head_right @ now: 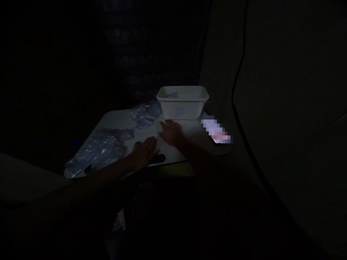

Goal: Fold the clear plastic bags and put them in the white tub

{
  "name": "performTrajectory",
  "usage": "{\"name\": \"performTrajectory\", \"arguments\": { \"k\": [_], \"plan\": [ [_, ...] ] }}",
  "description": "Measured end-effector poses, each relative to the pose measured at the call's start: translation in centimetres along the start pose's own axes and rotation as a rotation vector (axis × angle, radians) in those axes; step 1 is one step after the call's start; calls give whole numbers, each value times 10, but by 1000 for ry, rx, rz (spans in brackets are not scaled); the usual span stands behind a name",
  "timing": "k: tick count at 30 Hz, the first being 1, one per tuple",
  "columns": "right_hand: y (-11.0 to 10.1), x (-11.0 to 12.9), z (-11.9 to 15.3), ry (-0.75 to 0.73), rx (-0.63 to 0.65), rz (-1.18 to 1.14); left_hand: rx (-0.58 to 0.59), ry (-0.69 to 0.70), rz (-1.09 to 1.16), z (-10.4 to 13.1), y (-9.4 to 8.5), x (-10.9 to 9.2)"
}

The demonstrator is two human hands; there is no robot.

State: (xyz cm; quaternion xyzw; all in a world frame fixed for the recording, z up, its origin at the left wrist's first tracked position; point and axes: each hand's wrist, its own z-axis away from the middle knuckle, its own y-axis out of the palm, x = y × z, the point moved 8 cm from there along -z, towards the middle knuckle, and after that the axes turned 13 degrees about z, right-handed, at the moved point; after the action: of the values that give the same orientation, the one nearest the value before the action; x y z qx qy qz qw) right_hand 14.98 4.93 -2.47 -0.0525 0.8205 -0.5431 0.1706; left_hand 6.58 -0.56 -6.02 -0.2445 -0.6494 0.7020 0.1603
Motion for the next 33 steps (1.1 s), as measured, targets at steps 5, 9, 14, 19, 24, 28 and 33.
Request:
{"name": "performTrajectory", "arguments": {
  "k": [5, 9, 14, 19, 24, 28, 33],
  "plan": [
    [16, 24, -4, -87, 32, 29, -4, -29, -44, 5, 5, -8],
    [25, 29, -5, -113, 42, 38, -56, -60, -88, 8, 0, -12],
    [25, 28, -4, -107, 48, 59, -48, -49, -109, 10, -3, -17],
    [22, 23, -5, -93, 65, 72, 21, -63, -74, 8, 1, -16],
    [27, 9, -10, -64, 88, 85, 14, -61, -42, 8, 2, -16],
    [26, -3, -14, -39, 69, 118, 33, -82, -42, 8, 1, -16],
    [17, -18, -16, 28, 77, 191, 81, -102, -46, 8, 1, -17]
  ]
}}
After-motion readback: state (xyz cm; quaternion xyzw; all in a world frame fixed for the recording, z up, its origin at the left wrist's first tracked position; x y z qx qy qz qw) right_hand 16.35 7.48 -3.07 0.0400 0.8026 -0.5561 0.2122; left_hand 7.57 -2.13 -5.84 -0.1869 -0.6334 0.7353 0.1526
